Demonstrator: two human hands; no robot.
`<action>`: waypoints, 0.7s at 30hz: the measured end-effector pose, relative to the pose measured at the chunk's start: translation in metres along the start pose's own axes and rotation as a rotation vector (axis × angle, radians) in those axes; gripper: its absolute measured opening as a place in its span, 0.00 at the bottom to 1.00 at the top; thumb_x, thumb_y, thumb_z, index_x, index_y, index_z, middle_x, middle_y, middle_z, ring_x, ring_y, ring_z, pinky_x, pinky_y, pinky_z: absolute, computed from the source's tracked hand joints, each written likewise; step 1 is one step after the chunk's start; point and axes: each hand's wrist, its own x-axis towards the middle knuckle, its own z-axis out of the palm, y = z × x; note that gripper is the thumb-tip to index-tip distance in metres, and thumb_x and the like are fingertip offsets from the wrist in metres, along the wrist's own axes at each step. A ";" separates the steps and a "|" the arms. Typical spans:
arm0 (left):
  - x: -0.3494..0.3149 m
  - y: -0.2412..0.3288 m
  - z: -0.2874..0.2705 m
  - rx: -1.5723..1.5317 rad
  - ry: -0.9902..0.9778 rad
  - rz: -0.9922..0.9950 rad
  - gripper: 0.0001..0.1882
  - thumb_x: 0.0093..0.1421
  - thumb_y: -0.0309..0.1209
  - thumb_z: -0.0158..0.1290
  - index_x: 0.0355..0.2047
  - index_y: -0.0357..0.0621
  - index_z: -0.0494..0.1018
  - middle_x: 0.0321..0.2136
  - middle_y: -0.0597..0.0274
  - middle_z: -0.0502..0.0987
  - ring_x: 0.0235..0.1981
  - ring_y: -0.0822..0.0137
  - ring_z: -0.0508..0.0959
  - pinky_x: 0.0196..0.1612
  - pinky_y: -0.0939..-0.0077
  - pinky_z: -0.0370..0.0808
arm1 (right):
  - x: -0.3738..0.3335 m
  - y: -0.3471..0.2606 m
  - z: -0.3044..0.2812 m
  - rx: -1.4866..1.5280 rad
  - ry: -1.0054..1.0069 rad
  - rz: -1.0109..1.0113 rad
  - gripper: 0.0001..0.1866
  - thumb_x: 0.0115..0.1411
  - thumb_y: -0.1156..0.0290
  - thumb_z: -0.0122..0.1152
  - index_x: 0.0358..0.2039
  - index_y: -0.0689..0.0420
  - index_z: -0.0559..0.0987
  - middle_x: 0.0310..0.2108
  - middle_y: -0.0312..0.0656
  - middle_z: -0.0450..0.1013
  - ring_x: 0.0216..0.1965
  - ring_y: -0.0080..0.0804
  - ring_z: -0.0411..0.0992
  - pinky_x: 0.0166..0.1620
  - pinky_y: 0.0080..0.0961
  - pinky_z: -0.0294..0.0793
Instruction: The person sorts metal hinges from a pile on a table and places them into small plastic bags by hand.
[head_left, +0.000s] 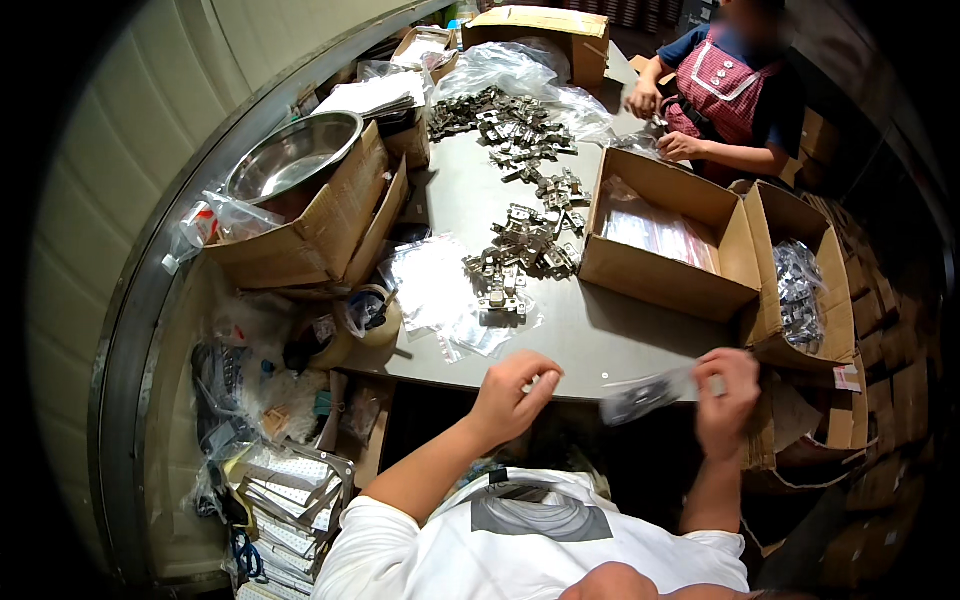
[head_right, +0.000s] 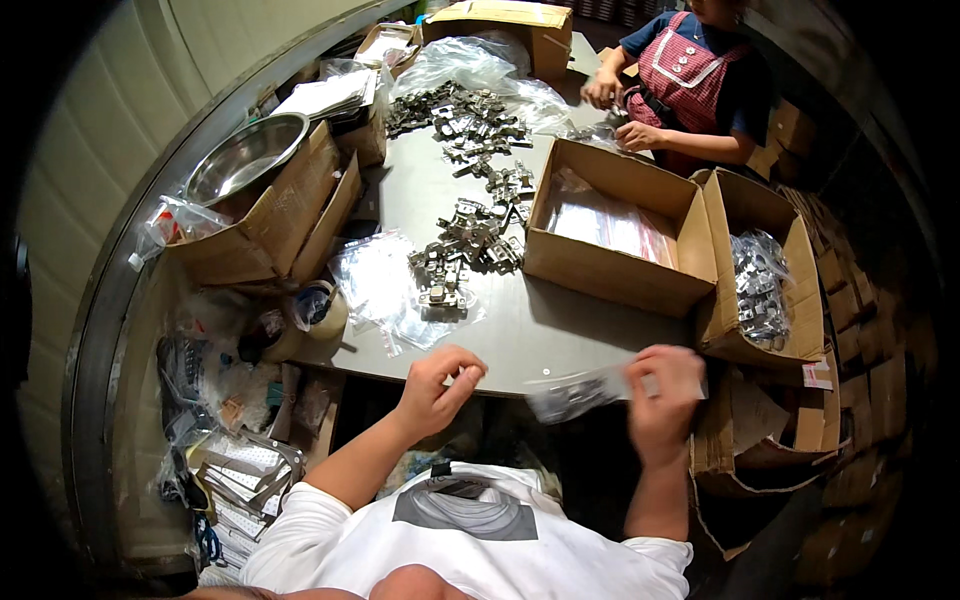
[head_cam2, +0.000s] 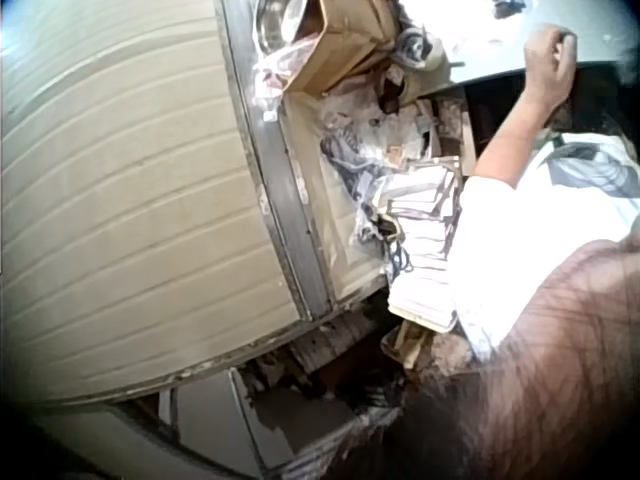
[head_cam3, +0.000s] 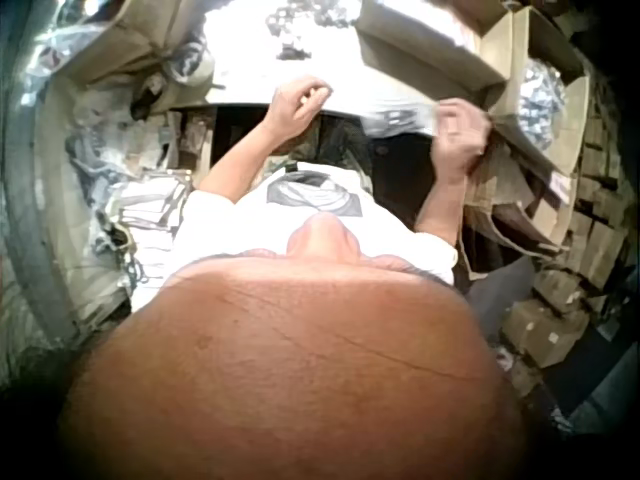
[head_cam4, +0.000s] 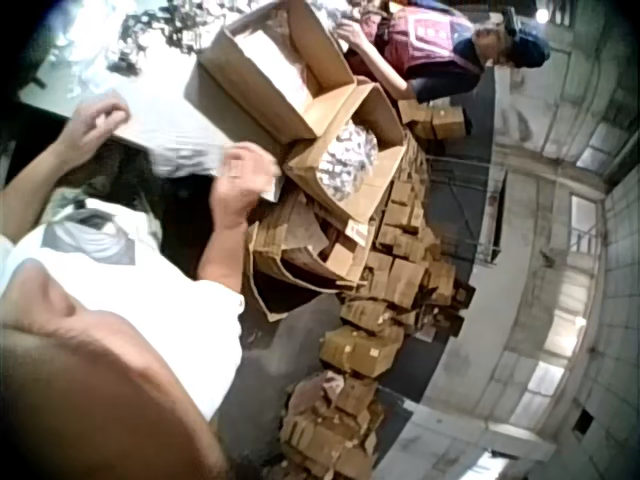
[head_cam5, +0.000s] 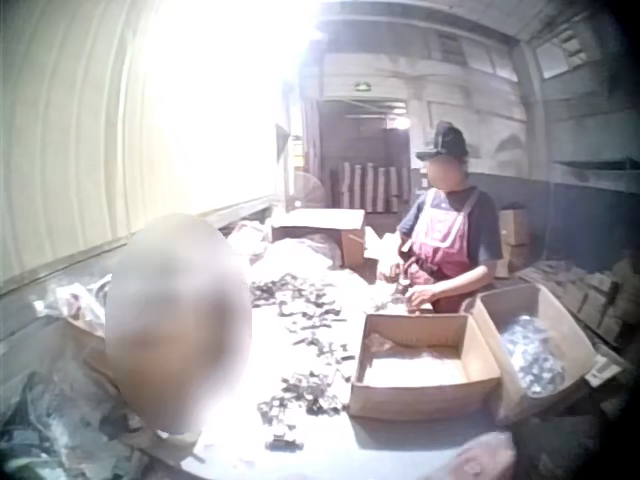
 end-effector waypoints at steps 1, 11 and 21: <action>0.004 -0.008 -0.002 0.126 0.078 -0.027 0.05 0.58 0.25 0.53 0.32 0.36 0.75 0.28 0.53 0.76 0.30 0.58 0.76 0.34 0.70 0.72 | 0.010 0.007 -0.011 -0.049 0.111 0.069 0.04 0.52 0.80 0.60 0.23 0.60 0.74 0.30 0.43 0.73 0.36 0.38 0.69 0.42 0.31 0.68; 0.052 -0.135 -0.091 1.229 0.344 -0.422 0.08 0.56 0.27 0.53 0.35 0.36 0.73 0.37 0.47 0.73 0.42 0.48 0.73 0.47 0.59 0.72 | 0.042 0.095 -0.048 -0.428 0.488 0.061 0.14 0.56 0.70 0.67 0.24 0.62 0.71 0.32 0.44 0.73 0.38 0.42 0.71 0.45 0.39 0.70; 0.036 -0.100 -0.082 0.625 0.704 -0.353 0.15 0.54 0.34 0.63 0.25 0.36 0.72 0.20 0.60 0.72 0.22 0.62 0.71 0.30 0.69 0.69 | -0.025 0.004 0.105 0.402 -0.192 0.122 0.09 0.48 0.75 0.69 0.25 0.62 0.76 0.29 0.48 0.73 0.34 0.47 0.72 0.39 0.35 0.71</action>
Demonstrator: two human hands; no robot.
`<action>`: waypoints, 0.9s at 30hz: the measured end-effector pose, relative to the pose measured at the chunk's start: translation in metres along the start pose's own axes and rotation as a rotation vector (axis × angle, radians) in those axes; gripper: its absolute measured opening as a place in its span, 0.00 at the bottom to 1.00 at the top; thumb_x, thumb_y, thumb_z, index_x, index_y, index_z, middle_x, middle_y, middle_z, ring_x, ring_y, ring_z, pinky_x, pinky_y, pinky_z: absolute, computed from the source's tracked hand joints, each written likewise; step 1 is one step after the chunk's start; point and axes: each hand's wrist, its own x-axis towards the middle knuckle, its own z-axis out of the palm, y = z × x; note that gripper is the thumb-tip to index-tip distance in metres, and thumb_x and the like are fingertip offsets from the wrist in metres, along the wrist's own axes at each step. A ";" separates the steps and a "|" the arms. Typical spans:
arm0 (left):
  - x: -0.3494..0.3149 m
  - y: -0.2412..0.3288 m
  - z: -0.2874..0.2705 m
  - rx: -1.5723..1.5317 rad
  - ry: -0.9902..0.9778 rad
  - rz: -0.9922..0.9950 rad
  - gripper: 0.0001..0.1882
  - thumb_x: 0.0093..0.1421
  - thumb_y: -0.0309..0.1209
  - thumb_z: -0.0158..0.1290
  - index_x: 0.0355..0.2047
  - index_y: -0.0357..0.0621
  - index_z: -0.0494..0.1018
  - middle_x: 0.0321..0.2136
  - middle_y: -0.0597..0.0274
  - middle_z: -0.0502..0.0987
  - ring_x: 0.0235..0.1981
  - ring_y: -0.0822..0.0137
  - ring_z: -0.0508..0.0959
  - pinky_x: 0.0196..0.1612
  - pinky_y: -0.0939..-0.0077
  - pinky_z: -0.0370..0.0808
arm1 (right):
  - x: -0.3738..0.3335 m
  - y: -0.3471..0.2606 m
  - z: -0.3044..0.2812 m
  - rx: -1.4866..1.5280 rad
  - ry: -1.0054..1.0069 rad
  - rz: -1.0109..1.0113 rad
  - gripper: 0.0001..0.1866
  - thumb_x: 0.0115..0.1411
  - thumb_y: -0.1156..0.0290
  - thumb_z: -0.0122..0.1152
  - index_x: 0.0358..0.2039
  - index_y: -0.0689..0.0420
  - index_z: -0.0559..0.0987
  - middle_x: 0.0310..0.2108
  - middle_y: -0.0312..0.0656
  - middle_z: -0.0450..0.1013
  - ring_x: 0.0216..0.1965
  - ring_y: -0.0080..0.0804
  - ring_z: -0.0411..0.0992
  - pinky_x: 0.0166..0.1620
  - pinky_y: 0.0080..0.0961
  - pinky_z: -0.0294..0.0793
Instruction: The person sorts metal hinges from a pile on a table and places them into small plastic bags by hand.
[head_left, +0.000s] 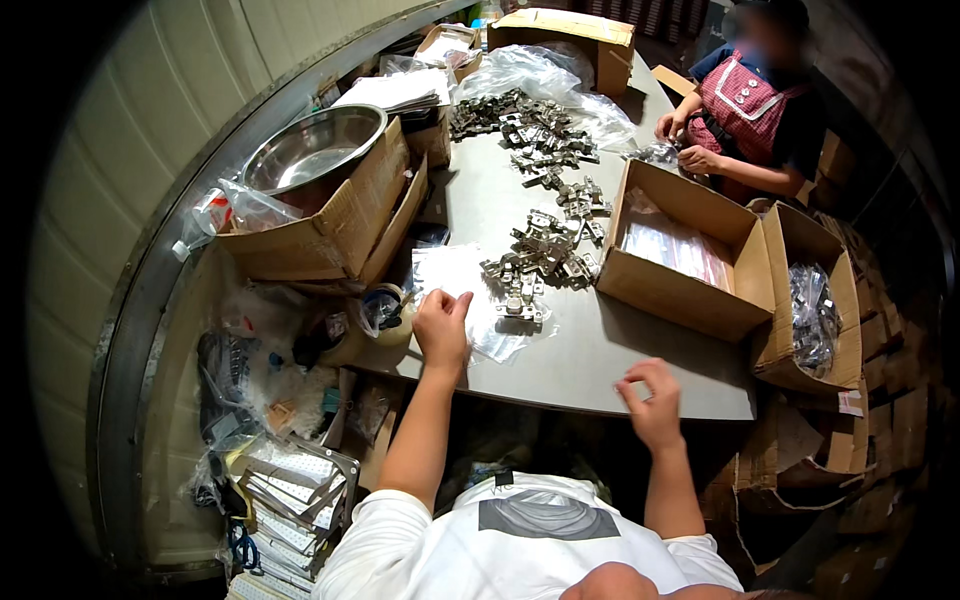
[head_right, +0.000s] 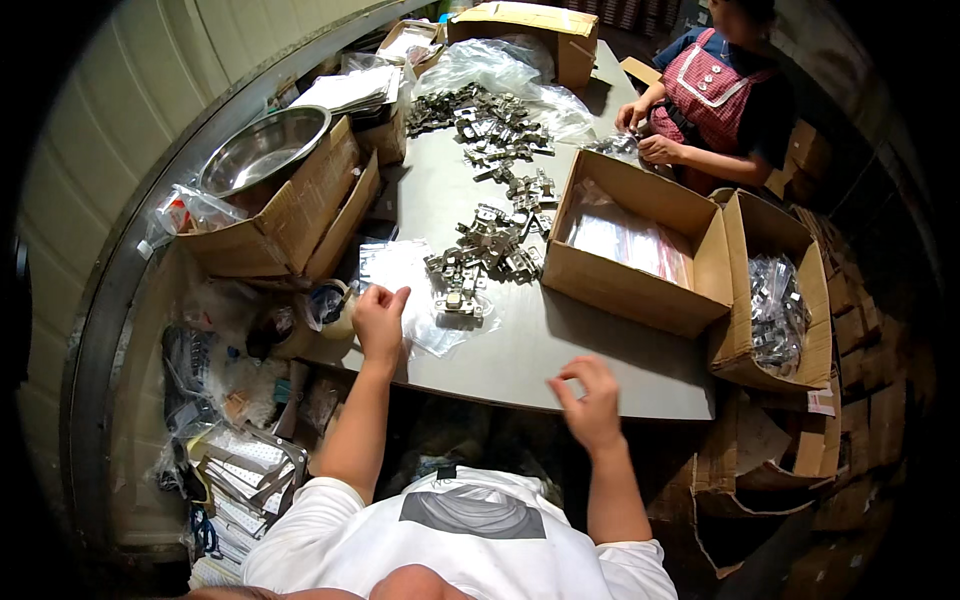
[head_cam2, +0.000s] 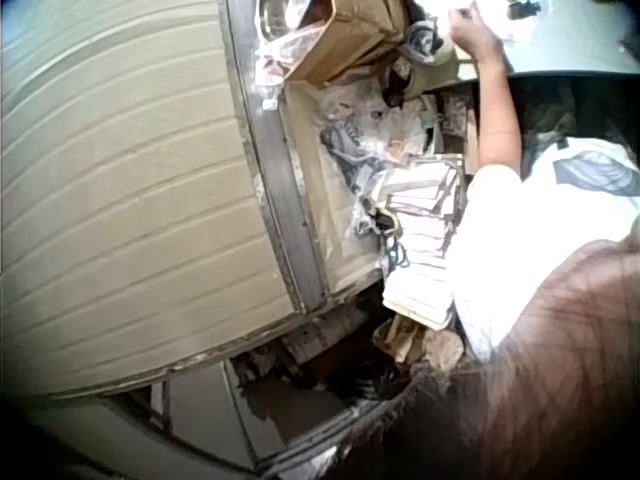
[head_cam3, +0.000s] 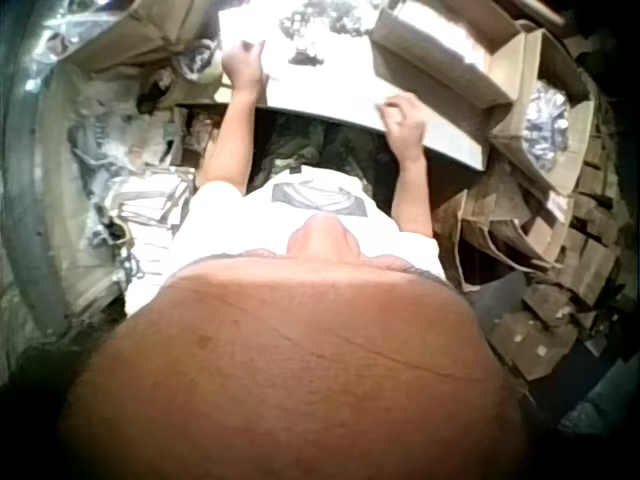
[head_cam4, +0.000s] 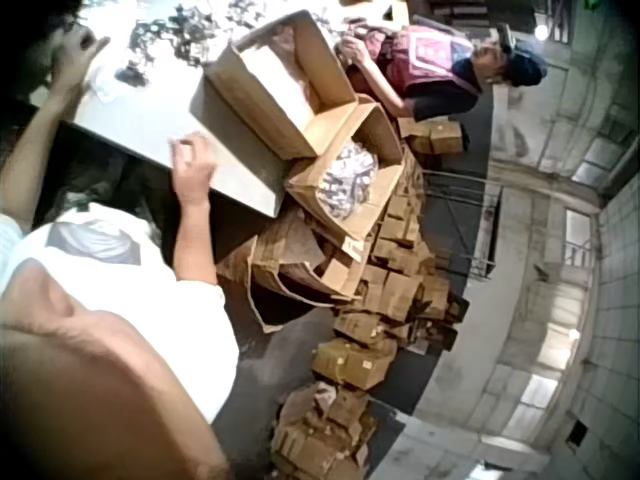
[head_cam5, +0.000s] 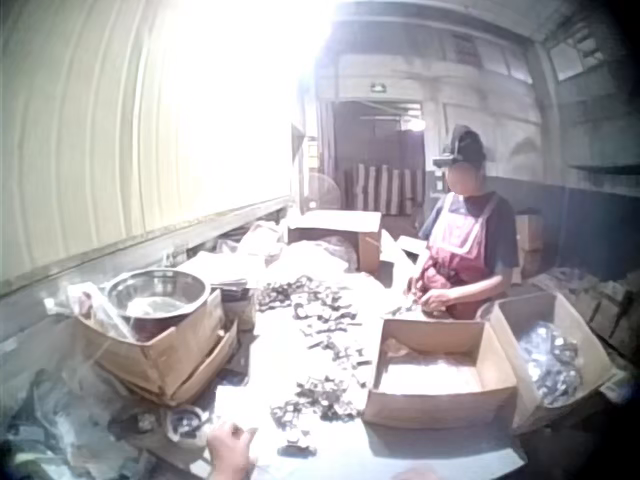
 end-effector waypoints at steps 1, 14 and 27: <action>-0.012 0.004 0.004 -0.264 0.046 -0.087 0.13 0.58 0.33 0.60 0.27 0.35 0.73 0.21 0.64 0.72 0.22 0.67 0.69 0.29 0.72 0.68 | -0.003 -0.005 0.016 0.088 -0.032 0.034 0.09 0.49 0.75 0.68 0.28 0.61 0.76 0.30 0.47 0.73 0.34 0.44 0.72 0.38 0.32 0.71; -0.131 0.051 -0.042 -0.901 -1.017 -0.538 0.10 0.63 0.30 0.56 0.37 0.32 0.78 0.28 0.66 0.80 0.30 0.77 0.77 0.34 0.83 0.73 | -0.008 -0.031 0.044 0.302 -0.395 -0.025 0.18 0.49 0.89 0.57 0.41 0.62 0.80 0.35 0.48 0.76 0.35 0.39 0.76 0.38 0.24 0.75; -0.147 0.043 -0.030 -0.877 -0.787 -0.377 0.11 0.62 0.31 0.58 0.31 0.32 0.79 0.24 0.63 0.80 0.25 0.79 0.76 0.30 0.83 0.73 | -0.024 -0.060 0.038 0.307 -0.305 0.141 0.10 0.50 0.88 0.59 0.32 0.63 0.72 0.30 0.49 0.79 0.30 0.33 0.79 0.33 0.24 0.77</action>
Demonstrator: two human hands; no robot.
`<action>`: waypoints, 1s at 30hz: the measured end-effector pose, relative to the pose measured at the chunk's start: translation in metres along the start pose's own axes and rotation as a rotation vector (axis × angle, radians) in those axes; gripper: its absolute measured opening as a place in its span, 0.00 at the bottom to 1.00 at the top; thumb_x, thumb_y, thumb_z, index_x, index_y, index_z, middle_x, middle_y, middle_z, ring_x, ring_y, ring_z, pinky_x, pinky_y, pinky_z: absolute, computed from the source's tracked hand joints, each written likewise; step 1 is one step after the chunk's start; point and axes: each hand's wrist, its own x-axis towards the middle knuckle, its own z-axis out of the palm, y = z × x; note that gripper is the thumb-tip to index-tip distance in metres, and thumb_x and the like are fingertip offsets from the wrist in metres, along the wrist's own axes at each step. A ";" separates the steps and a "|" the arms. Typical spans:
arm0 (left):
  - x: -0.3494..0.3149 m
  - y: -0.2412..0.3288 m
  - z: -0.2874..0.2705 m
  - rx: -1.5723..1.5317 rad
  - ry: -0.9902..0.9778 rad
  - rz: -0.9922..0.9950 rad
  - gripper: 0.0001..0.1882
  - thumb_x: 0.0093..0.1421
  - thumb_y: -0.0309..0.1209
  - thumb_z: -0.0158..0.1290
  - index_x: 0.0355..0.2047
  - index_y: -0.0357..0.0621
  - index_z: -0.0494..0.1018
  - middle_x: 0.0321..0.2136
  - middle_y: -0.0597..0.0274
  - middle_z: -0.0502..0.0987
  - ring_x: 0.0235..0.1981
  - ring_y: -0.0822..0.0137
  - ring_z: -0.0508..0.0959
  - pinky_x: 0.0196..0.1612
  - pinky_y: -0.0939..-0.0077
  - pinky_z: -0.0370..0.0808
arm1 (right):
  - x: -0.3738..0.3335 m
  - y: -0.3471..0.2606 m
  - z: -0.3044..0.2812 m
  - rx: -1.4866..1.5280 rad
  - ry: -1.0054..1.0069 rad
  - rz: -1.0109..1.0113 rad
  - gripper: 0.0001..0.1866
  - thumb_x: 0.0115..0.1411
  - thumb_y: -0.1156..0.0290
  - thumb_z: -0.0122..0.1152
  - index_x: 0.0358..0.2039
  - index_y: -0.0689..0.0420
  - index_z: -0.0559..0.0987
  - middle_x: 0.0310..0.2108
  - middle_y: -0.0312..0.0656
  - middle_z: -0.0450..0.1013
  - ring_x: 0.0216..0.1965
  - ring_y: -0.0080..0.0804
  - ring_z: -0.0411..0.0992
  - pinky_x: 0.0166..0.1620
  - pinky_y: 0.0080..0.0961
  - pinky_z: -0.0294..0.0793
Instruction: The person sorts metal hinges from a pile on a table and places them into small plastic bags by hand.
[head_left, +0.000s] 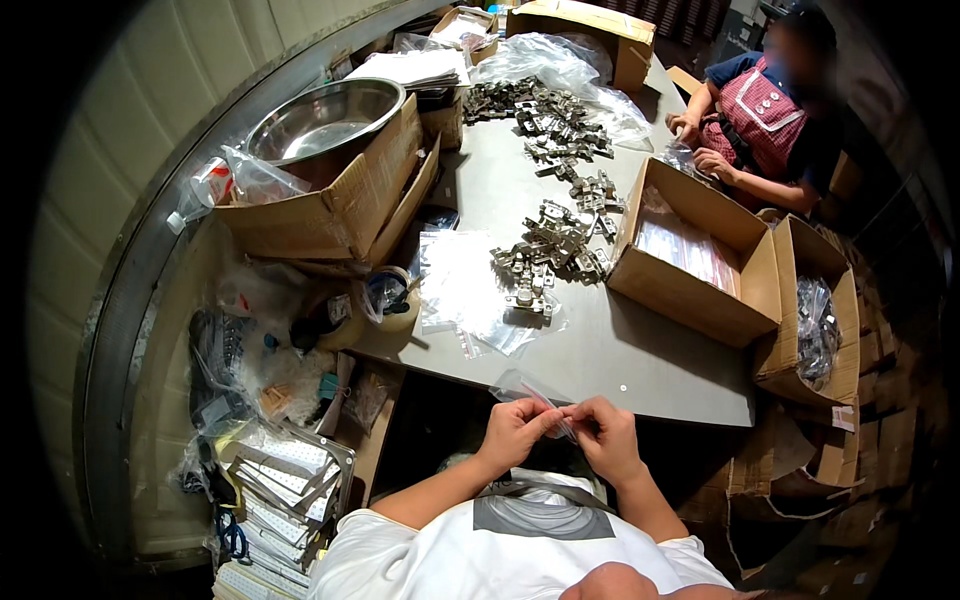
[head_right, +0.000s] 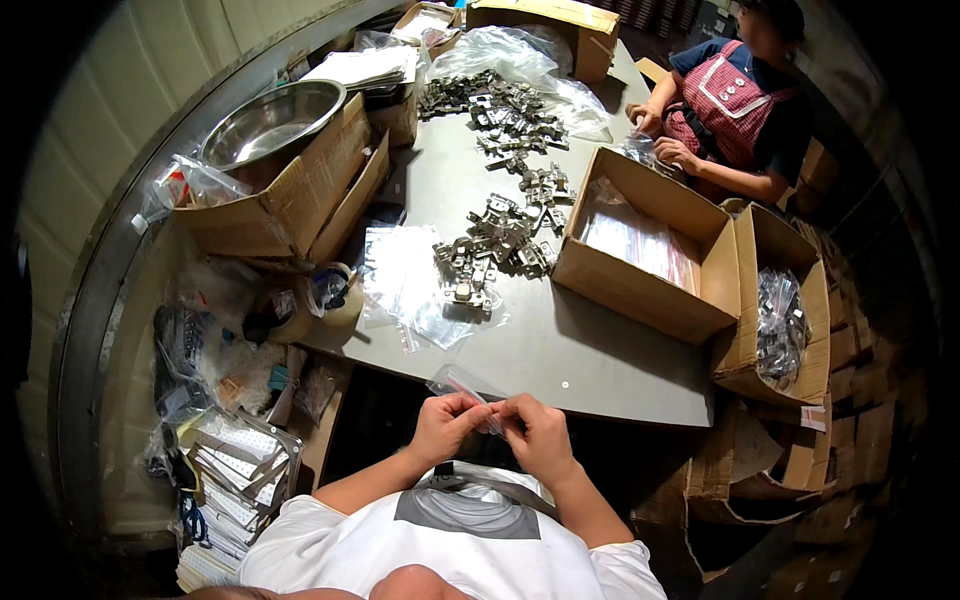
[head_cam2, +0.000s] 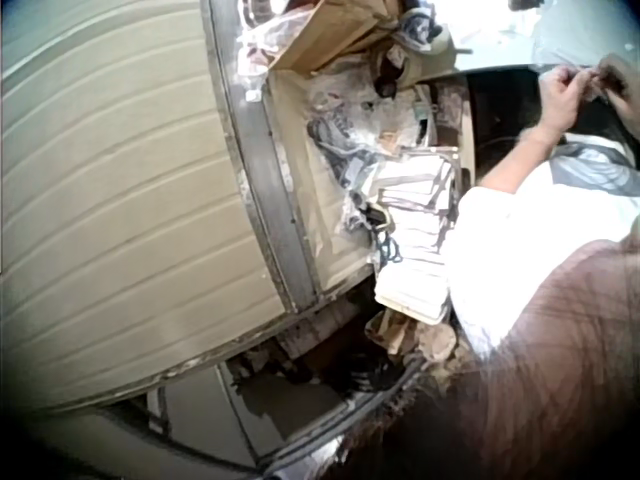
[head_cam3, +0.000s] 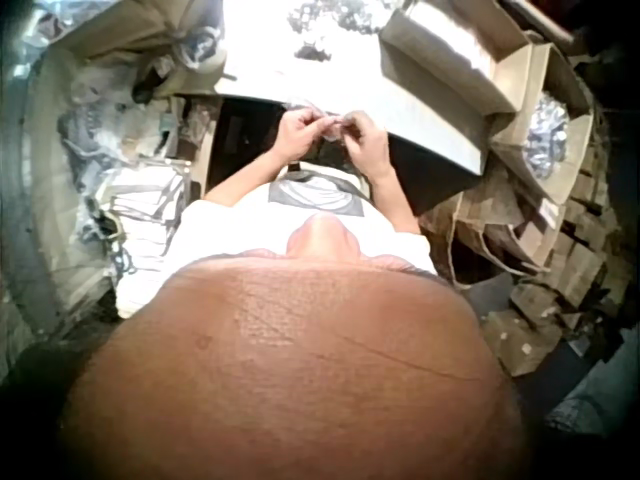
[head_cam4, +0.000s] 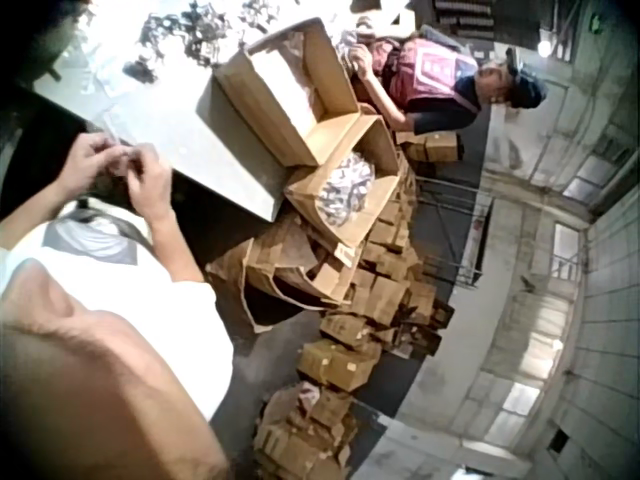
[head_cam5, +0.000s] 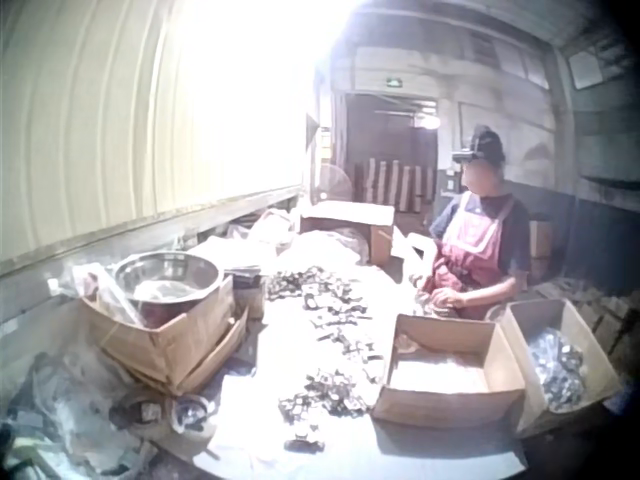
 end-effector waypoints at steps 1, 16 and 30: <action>-0.001 0.003 0.001 -0.014 -0.007 -0.032 0.11 0.63 0.31 0.57 0.31 0.33 0.79 0.24 0.64 0.80 0.25 0.79 0.76 0.30 0.83 0.73 | -0.001 0.001 0.002 -0.035 0.008 -0.009 0.09 0.51 0.88 0.58 0.31 0.63 0.72 0.30 0.49 0.79 0.29 0.34 0.79 0.33 0.24 0.77; 0.008 0.013 -0.017 0.530 0.305 0.294 0.08 0.47 0.27 0.56 0.17 0.36 0.72 0.14 0.52 0.73 0.16 0.57 0.74 0.22 0.68 0.70 | 0.007 -0.004 0.027 -0.499 -0.070 -0.280 0.10 0.45 0.72 0.68 0.31 0.56 0.80 0.49 0.48 0.67 0.50 0.49 0.65 0.53 0.40 0.66; -0.002 0.033 -0.084 0.485 -0.166 0.240 0.18 0.38 0.11 0.44 0.29 0.36 0.78 0.41 0.53 0.80 0.39 0.65 0.80 0.39 0.76 0.75 | 0.168 0.043 0.025 -0.583 -0.171 -0.297 0.22 0.47 0.72 0.68 0.45 0.52 0.77 0.46 0.47 0.69 0.47 0.45 0.70 0.49 0.37 0.72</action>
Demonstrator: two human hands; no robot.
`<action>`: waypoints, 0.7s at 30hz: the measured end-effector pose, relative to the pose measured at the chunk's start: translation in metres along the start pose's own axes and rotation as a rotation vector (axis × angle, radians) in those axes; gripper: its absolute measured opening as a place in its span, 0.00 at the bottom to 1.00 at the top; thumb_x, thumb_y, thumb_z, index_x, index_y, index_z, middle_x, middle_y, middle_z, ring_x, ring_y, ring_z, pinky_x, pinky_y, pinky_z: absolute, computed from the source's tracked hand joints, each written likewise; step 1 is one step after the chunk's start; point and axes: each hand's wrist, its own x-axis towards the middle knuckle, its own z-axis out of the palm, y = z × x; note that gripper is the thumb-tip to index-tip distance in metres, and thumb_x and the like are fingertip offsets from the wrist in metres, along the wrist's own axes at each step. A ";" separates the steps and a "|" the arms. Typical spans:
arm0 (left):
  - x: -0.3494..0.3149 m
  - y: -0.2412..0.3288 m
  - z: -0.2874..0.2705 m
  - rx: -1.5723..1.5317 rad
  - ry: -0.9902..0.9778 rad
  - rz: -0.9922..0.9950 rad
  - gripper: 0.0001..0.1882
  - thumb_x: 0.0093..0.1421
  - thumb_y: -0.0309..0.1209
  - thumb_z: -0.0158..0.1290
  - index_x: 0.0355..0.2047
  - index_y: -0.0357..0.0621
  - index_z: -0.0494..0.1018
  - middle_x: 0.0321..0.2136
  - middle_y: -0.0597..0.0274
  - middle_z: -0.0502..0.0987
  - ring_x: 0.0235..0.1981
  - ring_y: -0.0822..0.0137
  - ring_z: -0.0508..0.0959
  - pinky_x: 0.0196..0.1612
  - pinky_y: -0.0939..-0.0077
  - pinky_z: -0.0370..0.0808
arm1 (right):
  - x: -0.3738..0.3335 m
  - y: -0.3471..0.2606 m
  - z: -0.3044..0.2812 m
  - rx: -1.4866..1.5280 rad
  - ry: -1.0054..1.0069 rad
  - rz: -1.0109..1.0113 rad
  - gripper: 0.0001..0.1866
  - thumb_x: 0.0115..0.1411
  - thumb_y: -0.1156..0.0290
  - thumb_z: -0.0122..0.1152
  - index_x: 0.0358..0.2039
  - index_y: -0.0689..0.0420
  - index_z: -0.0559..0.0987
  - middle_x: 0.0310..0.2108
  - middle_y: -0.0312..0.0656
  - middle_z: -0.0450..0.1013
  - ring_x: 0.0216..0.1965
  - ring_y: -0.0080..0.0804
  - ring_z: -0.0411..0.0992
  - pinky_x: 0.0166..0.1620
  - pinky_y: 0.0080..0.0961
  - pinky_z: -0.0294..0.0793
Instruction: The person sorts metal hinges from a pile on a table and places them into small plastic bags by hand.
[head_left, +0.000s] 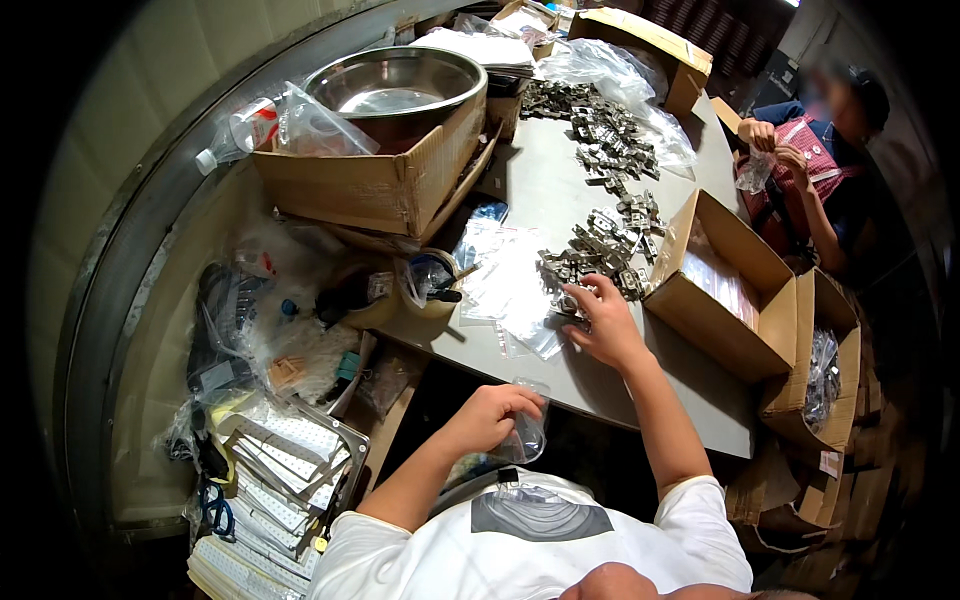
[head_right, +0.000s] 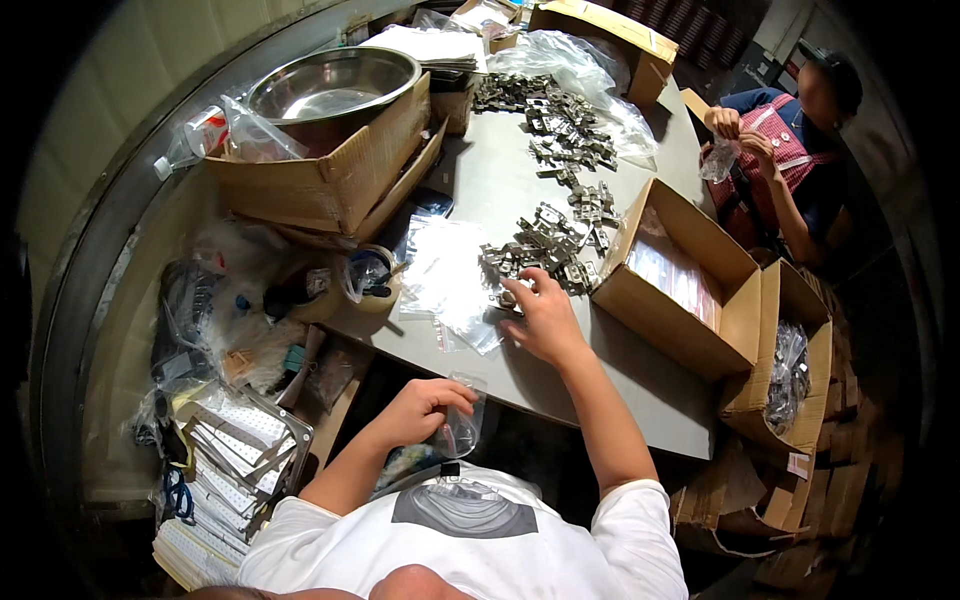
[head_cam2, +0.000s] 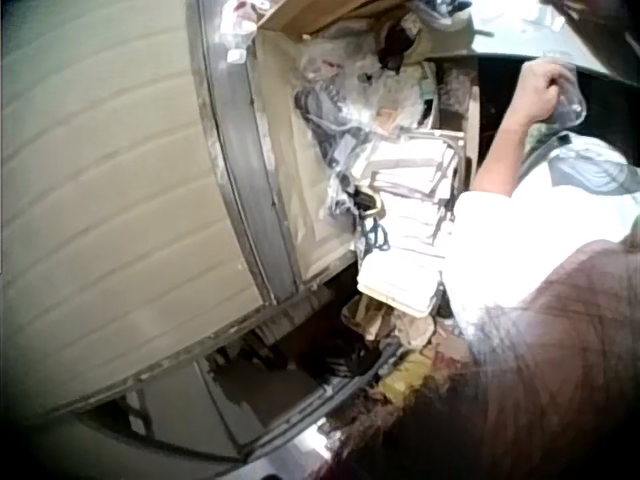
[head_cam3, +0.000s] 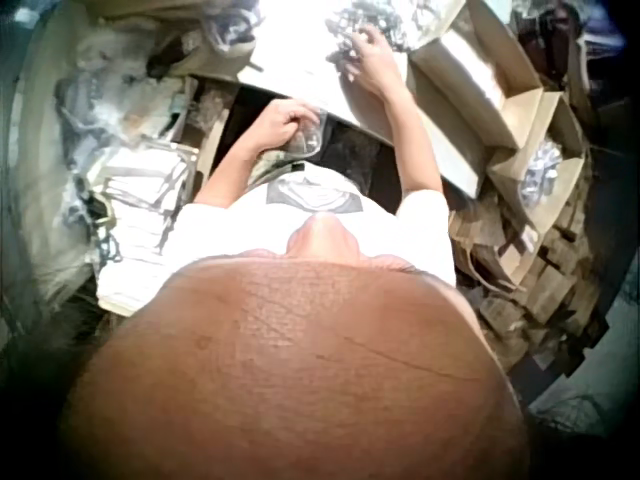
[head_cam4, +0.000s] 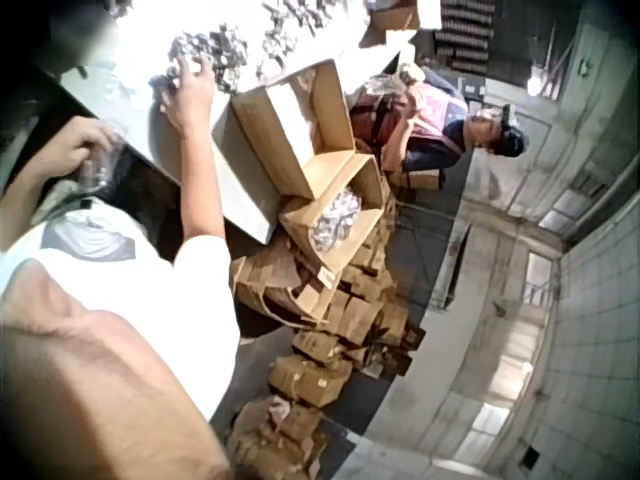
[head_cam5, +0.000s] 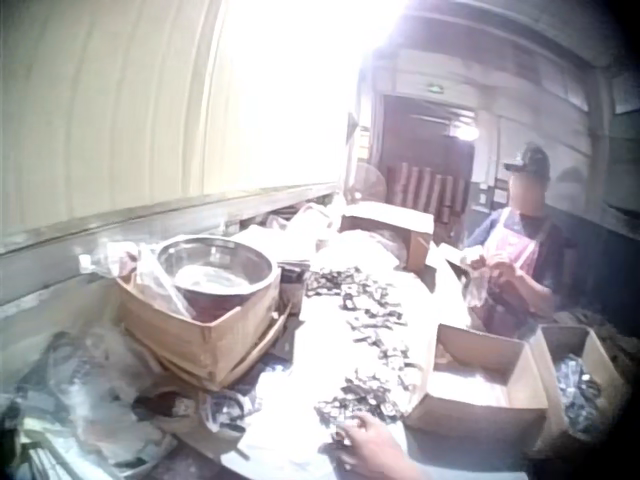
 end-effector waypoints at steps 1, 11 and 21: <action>-0.003 -0.002 0.005 0.073 0.072 -0.023 0.18 0.40 0.13 0.47 0.31 0.38 0.79 0.35 0.55 0.81 0.37 0.61 0.80 0.39 0.74 0.75 | 0.003 0.004 0.007 -0.110 0.005 -0.063 0.21 0.45 0.73 0.69 0.42 0.53 0.78 0.46 0.45 0.70 0.45 0.47 0.71 0.48 0.39 0.73; -0.002 0.022 0.002 0.346 0.307 0.189 0.09 0.40 0.13 0.50 0.23 0.39 0.72 0.34 0.59 0.79 0.37 0.55 0.75 0.40 0.66 0.74 | -0.028 0.014 -0.014 -0.112 0.341 -0.035 0.14 0.48 0.83 0.59 0.36 0.57 0.75 0.37 0.46 0.74 0.37 0.48 0.74 0.41 0.38 0.74; 0.016 0.042 -0.004 0.466 0.279 0.224 0.32 0.41 0.09 0.45 0.50 0.37 0.74 0.48 0.50 0.75 0.42 0.51 0.77 0.46 0.67 0.74 | -0.128 0.072 -0.066 0.350 0.304 0.658 0.14 0.55 0.79 0.53 0.42 0.65 0.76 0.36 0.46 0.74 0.35 0.35 0.73 0.41 0.27 0.73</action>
